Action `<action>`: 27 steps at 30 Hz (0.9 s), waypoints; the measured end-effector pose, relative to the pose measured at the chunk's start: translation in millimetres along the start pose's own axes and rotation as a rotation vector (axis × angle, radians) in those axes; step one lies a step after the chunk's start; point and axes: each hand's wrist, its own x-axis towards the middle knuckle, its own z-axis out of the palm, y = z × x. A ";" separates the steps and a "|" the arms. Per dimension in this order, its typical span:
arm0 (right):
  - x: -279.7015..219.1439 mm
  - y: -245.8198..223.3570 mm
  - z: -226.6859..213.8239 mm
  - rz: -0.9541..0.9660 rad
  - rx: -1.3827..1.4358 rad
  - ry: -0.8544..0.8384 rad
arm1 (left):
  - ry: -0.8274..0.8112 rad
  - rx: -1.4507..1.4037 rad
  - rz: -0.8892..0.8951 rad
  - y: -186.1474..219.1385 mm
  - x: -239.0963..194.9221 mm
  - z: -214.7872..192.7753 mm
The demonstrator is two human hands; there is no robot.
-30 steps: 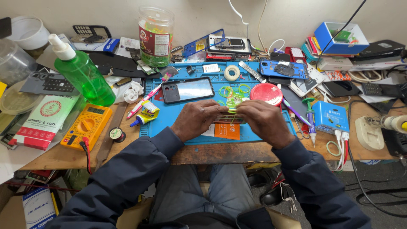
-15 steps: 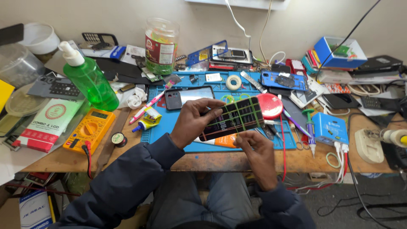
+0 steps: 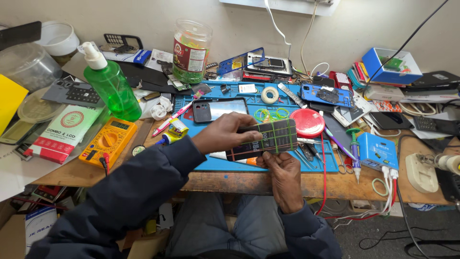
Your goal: The person wraps a yellow smartphone with multiple green rubber bands, crisscrossing them over the back and sides. The person repeatedly adjusts the bands and inspects the phone from different angles while seated at a cluttered electronics workbench.
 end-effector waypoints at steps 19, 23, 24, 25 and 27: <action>-113.4 75.2 -140.3 -0.404 -0.194 0.077 | 0.195 -0.673 -0.058 -25.4 -18.8 -71.7; -102.3 71.6 -141.7 -0.227 0.753 -0.105 | 0.241 -0.715 0.062 -14.3 -33.2 -53.1; -100.1 65.1 -137.6 -0.184 0.936 -0.174 | 0.245 -0.732 0.097 -11.8 -36.9 -49.0; -99.9 56.8 -132.1 -0.177 1.044 -0.210 | 0.254 -0.750 0.126 -9.3 -40.2 -43.2; -102.4 35.9 -117.3 -0.166 1.241 -0.289 | 0.268 -0.787 0.187 -2.9 -45.3 -32.9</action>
